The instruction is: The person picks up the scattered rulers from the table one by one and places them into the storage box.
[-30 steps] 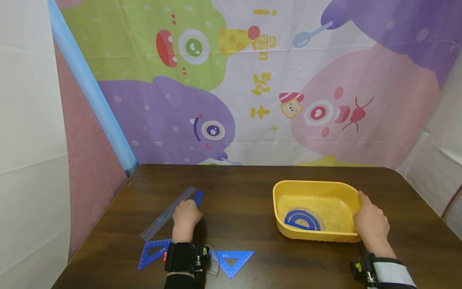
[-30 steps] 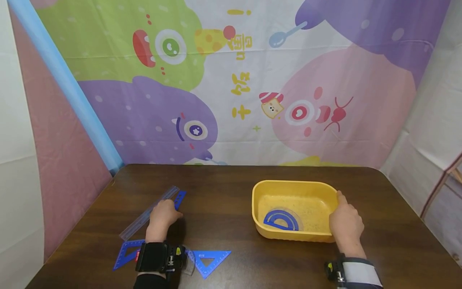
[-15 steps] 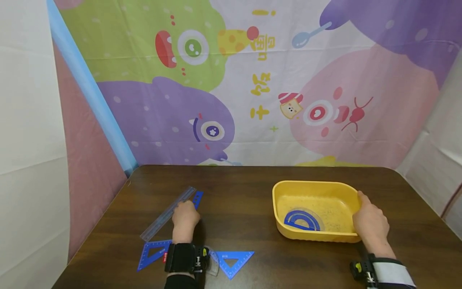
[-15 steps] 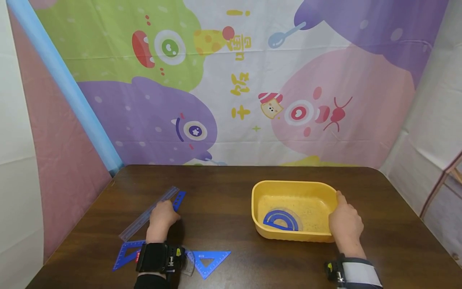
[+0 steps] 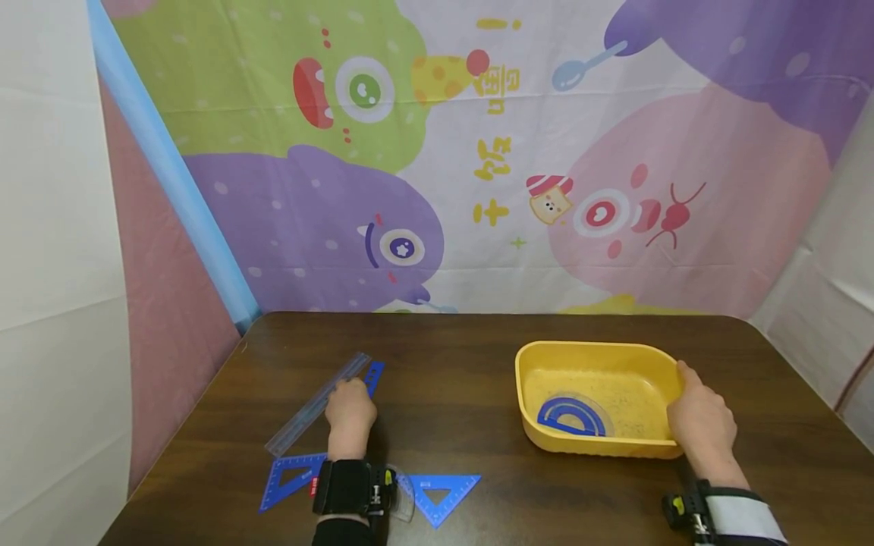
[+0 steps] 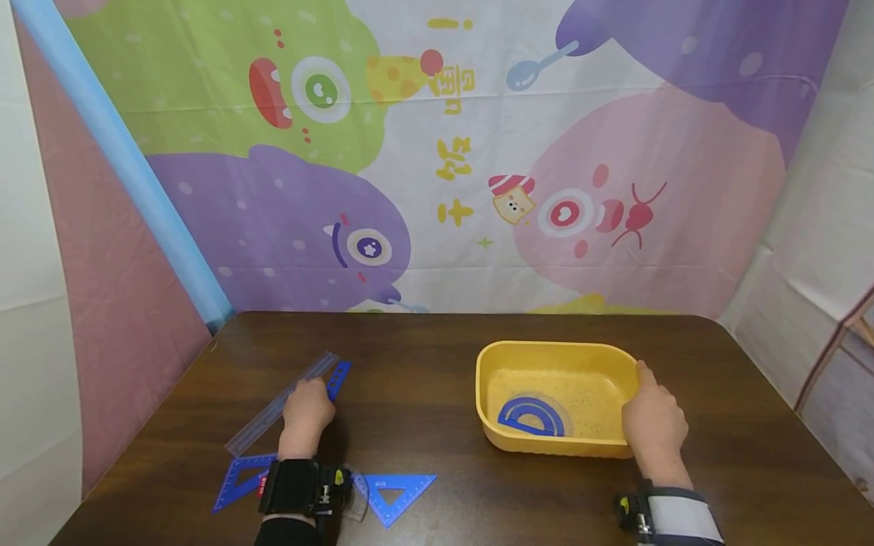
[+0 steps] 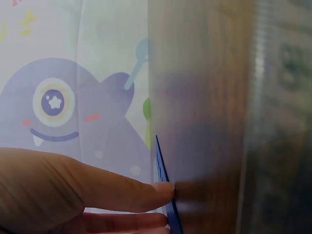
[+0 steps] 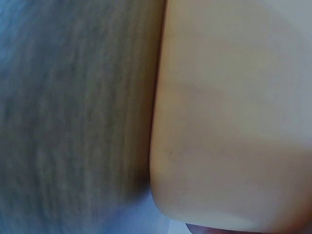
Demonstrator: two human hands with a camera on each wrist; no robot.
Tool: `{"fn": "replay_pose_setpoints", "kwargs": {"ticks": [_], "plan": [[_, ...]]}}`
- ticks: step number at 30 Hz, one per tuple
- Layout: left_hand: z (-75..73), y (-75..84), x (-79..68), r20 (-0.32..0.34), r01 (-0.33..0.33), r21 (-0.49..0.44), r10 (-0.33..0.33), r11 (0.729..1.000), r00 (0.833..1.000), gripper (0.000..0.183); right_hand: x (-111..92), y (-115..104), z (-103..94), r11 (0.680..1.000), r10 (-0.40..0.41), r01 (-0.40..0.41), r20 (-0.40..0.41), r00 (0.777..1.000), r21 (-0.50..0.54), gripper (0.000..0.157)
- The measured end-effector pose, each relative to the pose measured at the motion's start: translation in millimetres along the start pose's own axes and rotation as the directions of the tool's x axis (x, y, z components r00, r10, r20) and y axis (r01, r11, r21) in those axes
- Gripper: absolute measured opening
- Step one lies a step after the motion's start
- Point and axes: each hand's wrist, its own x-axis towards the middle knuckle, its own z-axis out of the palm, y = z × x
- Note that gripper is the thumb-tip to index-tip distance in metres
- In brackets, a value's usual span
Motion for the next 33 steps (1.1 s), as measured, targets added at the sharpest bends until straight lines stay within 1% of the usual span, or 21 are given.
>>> {"fn": "replay_pose_setpoints", "kwargs": {"ticks": [4,6,15,20,25,33], "plan": [[1.4,-1.1,0.0,-0.026,-0.015,-0.011,0.014,1.000,1.000,0.029,-0.4,0.1,0.0,1.000,-0.006,0.006,-0.002,1.000,-0.002,0.060],[1.3,-1.1,-0.1,-0.027,-0.019,-0.018,0.019,1.000,0.999,0.028,-0.4,0.2,-0.2,1.000,-0.008,0.008,0.000,1.000,-0.004,0.060],[-1.5,-0.9,1.3,0.022,-0.043,-0.003,0.043,0.999,0.999,0.029,-0.4,-1.0,-1.0,1.000,-0.006,0.006,0.000,1.000,-0.008,0.061],[0.6,-3.1,1.0,0.054,-0.071,0.007,0.070,0.997,0.996,0.034,-0.2,-1.2,-0.7,1.000,0.003,-0.003,0.007,1.000,-0.007,0.061],[1.8,-4.4,1.3,0.056,-0.093,0.013,0.092,0.996,0.994,0.042,-0.4,-1.0,-0.5,1.000,0.000,0.001,0.005,1.000,-0.013,0.062],[-1.0,-6.1,2.3,0.066,-0.114,-0.005,0.114,0.993,0.991,0.042,0.8,-0.6,-0.3,1.000,0.000,0.000,0.005,1.000,-0.020,0.061]]}}
